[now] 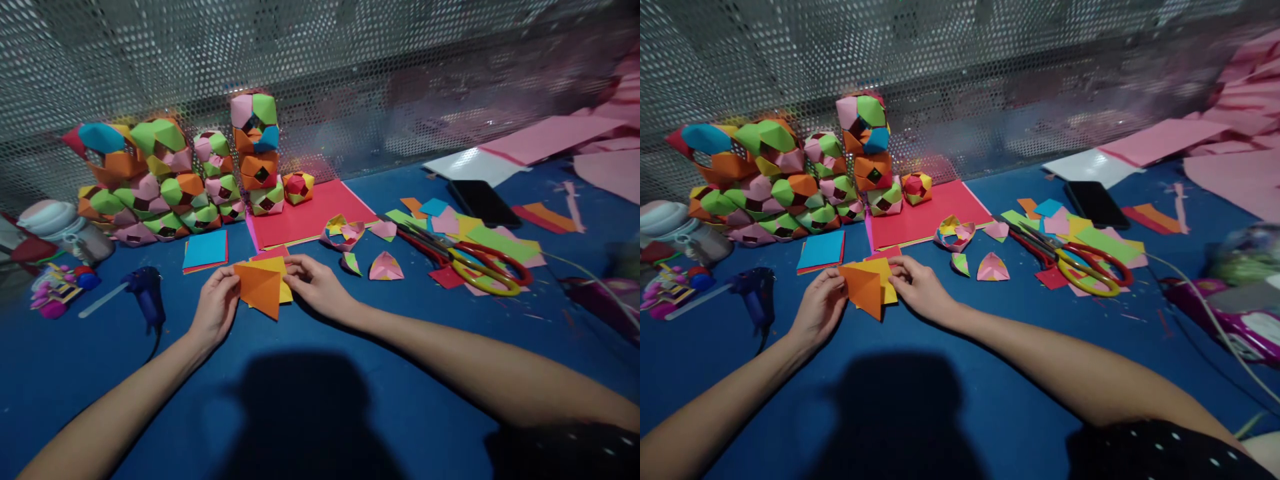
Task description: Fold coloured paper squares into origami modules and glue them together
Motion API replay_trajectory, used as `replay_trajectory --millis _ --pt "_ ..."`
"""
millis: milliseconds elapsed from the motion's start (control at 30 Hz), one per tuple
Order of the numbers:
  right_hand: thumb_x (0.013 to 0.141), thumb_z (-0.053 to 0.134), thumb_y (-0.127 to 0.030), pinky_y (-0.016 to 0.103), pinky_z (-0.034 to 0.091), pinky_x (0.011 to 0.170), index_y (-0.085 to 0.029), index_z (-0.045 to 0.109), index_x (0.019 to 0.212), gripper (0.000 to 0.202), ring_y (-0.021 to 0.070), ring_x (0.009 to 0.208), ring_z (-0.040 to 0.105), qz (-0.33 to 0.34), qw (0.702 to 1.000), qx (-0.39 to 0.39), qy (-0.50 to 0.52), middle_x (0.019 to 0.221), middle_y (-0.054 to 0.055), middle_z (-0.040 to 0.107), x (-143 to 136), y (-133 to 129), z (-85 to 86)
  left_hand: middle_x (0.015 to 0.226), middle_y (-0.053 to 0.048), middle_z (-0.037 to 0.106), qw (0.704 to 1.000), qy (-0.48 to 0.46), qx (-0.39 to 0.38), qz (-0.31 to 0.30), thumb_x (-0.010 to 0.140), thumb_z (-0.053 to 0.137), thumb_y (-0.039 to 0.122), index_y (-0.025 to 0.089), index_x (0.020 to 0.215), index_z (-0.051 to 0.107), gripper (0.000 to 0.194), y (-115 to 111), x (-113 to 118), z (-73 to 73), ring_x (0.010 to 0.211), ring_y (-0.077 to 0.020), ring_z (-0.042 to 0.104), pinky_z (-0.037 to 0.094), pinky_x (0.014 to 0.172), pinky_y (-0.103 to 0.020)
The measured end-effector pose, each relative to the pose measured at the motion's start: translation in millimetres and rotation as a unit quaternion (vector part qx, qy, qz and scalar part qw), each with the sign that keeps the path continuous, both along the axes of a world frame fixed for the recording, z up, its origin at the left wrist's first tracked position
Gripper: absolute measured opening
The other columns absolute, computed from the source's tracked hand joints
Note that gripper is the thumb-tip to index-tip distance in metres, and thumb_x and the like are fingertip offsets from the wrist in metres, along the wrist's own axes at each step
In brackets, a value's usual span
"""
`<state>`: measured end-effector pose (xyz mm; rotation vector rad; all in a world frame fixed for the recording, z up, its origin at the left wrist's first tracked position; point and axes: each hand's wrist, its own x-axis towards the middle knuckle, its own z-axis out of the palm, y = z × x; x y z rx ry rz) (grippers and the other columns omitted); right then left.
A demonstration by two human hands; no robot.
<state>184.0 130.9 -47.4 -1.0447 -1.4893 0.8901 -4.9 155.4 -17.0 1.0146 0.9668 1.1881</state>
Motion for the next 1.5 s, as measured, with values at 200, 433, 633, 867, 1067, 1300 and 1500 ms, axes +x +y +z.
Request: replay_trajectory --millis 200,433,633,867,1067,1300,1500 --pt "0.086 0.047 -0.026 0.030 0.050 0.073 -0.018 0.054 0.105 0.022 0.0149 0.081 0.064 0.034 0.997 0.017 -0.064 0.091 0.005 0.067 2.5 -6.0 7.2 0.070 0.005 0.057 0.999 -0.030 -0.022 -0.010 0.065 0.062 0.015 0.019 0.074 0.050 0.015 2.0 -2.1 -1.7 0.064 -0.0093 0.057 0.047 0.063 -0.022" --pt "0.084 0.055 -0.031 0.043 0.038 0.087 -0.014 0.058 0.110 0.032 0.0280 0.109 0.050 -0.026 0.901 0.167 -0.400 0.119 0.014 0.059 18.5 10.2 -1.4 0.073 0.004 0.060 0.997 -0.054 -0.033 0.045 0.062 0.060 0.013 0.018 0.081 0.052 0.021 11.1 -7.5 -2.1 0.061 -0.0078 0.057 0.047 0.059 -0.019" --pt "0.089 0.046 -0.023 0.036 0.036 0.080 -0.015 0.066 0.091 0.022 0.0221 0.090 0.058 -0.052 0.896 0.151 -0.414 0.095 0.011 0.069 18.1 12.5 -5.2 0.070 0.004 0.059 0.995 -0.070 -0.042 0.048 0.061 0.056 0.010 0.018 0.086 0.052 0.026 12.6 -9.5 0.2 0.053 -0.0070 0.054 0.046 0.051 -0.018" --pt "0.085 0.053 -0.020 0.030 0.036 0.074 -0.016 0.065 0.082 0.013 0.0184 0.080 0.060 -0.074 0.906 0.137 -0.393 0.081 0.006 0.069 21.0 12.9 -5.5 0.071 0.003 0.060 0.995 -0.073 -0.043 0.051 0.061 0.056 0.008 0.018 0.085 0.052 0.026 14.5 -10.0 0.7 0.053 -0.0072 0.054 0.046 0.050 -0.018" --pt "0.091 0.045 -0.032 0.028 0.033 0.068 -0.016 0.061 0.070 0.031 0.0157 0.072 0.054 -0.076 0.905 0.121 -0.402 0.070 0.005 0.064 20.3 10.9 1.2 0.074 0.003 0.062 0.994 -0.079 -0.035 0.060 0.059 0.059 0.009 0.017 0.086 0.054 0.028 15.1 -9.6 -0.9 0.058 -0.0076 0.056 0.047 0.057 -0.018" --pt "0.093 0.038 -0.027 0.030 0.039 0.072 -0.016 0.060 0.084 0.026 0.0176 0.078 0.055 -0.102 0.939 0.142 -0.297 0.082 0.008 0.063 20.4 9.6 -1.1 0.072 0.003 0.062 0.994 -0.070 -0.030 0.076 0.059 0.062 0.010 0.018 0.089 0.051 0.033 17.7 -7.9 2.4 0.061 -0.0099 0.059 0.048 0.059 -0.021" --pt "0.091 0.039 -0.027 0.028 0.043 0.072 -0.017 0.055 0.084 0.020 0.0157 0.079 0.055 -0.145 0.974 0.122 -0.125 0.085 0.006 0.060 21.5 5.8 15.3 0.067 0.006 0.058 0.995 -0.016 -0.006 0.098 0.060 0.065 0.013 0.020 0.095 0.046 0.041 20.4 -3.0 1.3 0.059 -0.0105 0.060 0.047 0.059 -0.022"
